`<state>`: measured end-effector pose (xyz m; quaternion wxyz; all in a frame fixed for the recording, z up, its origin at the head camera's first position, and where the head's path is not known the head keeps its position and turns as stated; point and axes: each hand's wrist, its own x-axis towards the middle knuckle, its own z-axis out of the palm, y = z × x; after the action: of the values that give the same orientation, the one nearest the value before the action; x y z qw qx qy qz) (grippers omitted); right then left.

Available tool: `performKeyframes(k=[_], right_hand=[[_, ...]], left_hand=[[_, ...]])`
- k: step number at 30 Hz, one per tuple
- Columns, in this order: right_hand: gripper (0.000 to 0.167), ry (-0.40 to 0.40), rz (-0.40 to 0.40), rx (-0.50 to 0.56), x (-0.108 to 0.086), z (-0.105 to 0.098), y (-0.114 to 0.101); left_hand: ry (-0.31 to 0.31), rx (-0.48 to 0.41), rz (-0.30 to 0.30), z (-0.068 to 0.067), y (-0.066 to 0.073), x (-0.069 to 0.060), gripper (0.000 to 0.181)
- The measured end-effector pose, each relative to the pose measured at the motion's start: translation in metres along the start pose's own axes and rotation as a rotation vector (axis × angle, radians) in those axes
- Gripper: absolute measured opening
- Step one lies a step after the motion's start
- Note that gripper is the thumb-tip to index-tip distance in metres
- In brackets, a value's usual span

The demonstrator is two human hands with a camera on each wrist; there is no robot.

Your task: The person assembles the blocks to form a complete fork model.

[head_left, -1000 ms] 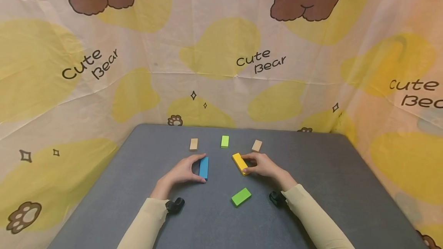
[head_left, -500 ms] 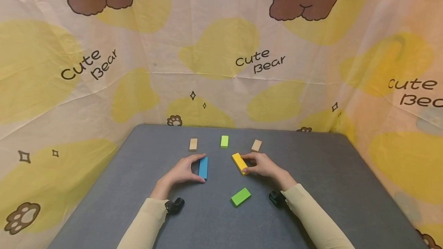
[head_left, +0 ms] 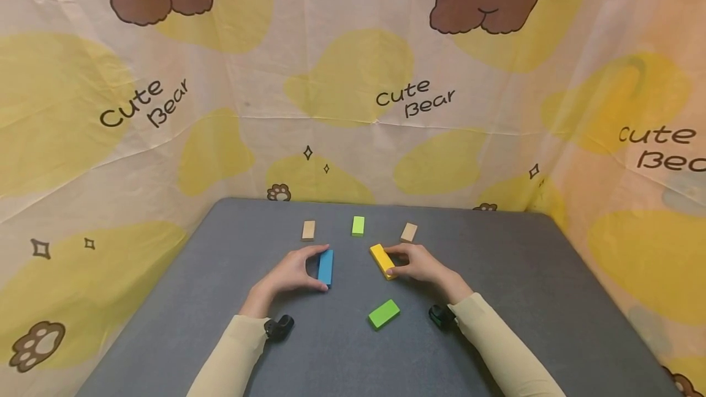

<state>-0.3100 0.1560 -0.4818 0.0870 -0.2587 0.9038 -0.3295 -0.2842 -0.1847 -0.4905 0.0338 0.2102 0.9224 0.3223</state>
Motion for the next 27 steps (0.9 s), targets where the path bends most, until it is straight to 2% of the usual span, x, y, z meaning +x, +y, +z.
performKeyframes(k=[7,16,27], right_hand=[[0.060,-0.002,-0.017,-0.009,0.001,0.001,0.002],[0.060,-0.004,-0.005,-0.002,0.001,0.000,0.002],[0.061,-0.006,-0.001,0.005,0.001,0.000,0.000]], left_hand=[[-0.007,-0.008,-0.008,-0.002,0.006,-0.004,0.093],[-0.022,-0.008,0.037,-0.001,0.012,-0.006,0.094],[-0.033,-0.014,0.057,0.000,0.022,-0.005,0.094]])
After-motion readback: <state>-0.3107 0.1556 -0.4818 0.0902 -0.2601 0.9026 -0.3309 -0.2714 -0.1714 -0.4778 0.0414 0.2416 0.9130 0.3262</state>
